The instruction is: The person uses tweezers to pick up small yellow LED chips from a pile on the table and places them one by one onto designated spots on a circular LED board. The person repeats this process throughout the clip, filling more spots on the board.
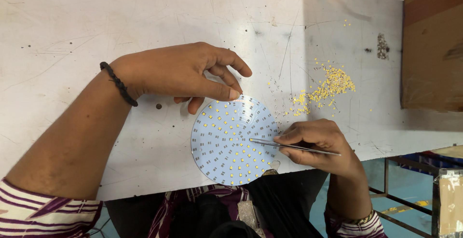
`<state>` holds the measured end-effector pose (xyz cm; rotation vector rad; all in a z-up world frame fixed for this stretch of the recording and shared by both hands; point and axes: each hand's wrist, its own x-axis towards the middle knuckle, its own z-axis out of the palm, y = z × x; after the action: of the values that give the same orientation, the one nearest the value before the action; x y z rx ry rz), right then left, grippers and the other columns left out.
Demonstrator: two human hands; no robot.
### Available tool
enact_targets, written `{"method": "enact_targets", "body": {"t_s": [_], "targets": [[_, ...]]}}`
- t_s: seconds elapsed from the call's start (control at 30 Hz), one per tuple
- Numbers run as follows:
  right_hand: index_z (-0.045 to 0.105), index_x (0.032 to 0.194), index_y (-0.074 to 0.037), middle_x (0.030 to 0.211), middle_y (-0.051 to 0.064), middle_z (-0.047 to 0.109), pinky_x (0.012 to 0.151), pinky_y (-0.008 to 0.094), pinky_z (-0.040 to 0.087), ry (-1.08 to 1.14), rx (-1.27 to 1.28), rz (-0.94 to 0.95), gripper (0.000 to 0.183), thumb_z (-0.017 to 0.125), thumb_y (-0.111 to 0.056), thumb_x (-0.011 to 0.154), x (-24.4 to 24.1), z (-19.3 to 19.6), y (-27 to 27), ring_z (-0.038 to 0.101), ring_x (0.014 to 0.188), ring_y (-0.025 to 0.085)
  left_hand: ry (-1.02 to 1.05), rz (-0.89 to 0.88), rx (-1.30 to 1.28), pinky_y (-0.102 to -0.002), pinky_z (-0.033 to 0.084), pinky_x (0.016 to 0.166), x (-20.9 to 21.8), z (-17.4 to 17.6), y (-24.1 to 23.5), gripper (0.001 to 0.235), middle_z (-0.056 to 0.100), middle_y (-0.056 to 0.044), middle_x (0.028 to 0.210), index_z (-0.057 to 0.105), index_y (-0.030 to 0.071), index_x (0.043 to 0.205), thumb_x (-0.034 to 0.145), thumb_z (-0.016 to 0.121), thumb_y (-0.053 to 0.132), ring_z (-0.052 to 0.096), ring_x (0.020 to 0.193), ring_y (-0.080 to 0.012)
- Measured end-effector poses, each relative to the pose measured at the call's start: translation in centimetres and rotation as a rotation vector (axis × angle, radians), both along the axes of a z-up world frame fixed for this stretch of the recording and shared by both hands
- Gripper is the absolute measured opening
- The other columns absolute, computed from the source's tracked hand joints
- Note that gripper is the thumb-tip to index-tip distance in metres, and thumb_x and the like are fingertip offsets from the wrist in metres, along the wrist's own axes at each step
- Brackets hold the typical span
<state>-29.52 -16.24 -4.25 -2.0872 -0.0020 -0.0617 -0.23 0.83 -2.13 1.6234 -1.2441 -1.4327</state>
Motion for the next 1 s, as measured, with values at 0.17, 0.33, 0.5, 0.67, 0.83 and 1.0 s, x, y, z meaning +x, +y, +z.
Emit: {"method": "enact_targets", "body": {"t_s": [0.17,0.33,0.5,0.67,0.83,1.0], "targets": [[0.074,0.096,0.003,0.092,0.014,0.079,0.071,0.03,0.062,0.008,-0.015,0.001,0.015,0.08,-0.002,0.082,0.2,0.2,0.2,0.08,0.084,0.021,-0.006,0.011,0.007,-0.025,0.044,0.031,0.1,-0.3,0.0,0.071,0.077,-0.011,0.115,0.056,0.012,0.14,0.077,0.07,0.04,0.066,0.038,-0.0132],[0.075,0.092,0.001,0.078,0.009,0.076,0.056,0.025,0.052,-0.033,0.032,-0.149,0.014,0.081,-0.005,0.081,-1.9,-0.4,-0.5,0.07,0.063,0.013,0.089,-0.027,-0.031,-0.024,0.044,0.031,0.3,-0.2,-0.3,0.071,0.08,-0.007,0.114,0.056,0.013,0.14,0.077,0.069,0.042,0.062,0.039,-0.0101],[0.071,0.085,-0.004,0.074,0.006,0.072,0.053,0.023,0.044,-0.165,0.086,-0.377,0.01,0.08,-0.007,0.08,-6.6,-0.2,-1.5,0.06,0.059,0.01,0.085,-0.021,0.052,-0.026,0.043,0.031,0.2,0.0,-0.7,0.069,0.079,-0.001,0.117,0.057,0.018,0.14,0.078,0.072,0.044,0.061,0.038,-0.0115],[0.072,0.089,-0.002,0.079,0.006,0.073,0.055,0.024,0.048,-0.103,-0.234,-0.348,0.016,0.079,-0.01,0.077,-8.8,-0.6,-0.7,0.066,0.066,0.011,0.0,0.002,0.183,-0.028,0.045,0.033,0.0,0.1,-1.0,0.068,0.075,0.002,0.115,0.058,0.024,0.142,0.079,0.076,0.044,0.062,0.039,-0.014],[0.07,0.089,-0.003,0.081,0.003,0.07,0.061,0.023,0.048,-0.123,-0.235,-0.455,0.008,0.075,-0.008,0.085,-8.8,-1.0,-2.0,0.062,0.071,0.009,-0.032,0.03,0.255,-0.03,0.044,0.032,-0.3,0.5,-1.3,0.068,0.075,0.002,0.115,0.059,0.027,0.142,0.079,0.078,0.045,0.062,0.039,-0.0154],[0.073,0.096,0.002,0.074,0.001,0.061,0.059,0.021,0.038,0.006,-0.196,-0.788,0.009,0.07,-0.003,0.089,-8.1,-1.6,-3.6,0.047,0.066,0.005,-0.017,0.023,0.244,-0.029,0.045,0.032,-0.4,0.4,-1.3,0.068,0.075,0.0,0.115,0.06,0.027,0.142,0.079,0.078,0.046,0.063,0.038,-0.0149]]}}
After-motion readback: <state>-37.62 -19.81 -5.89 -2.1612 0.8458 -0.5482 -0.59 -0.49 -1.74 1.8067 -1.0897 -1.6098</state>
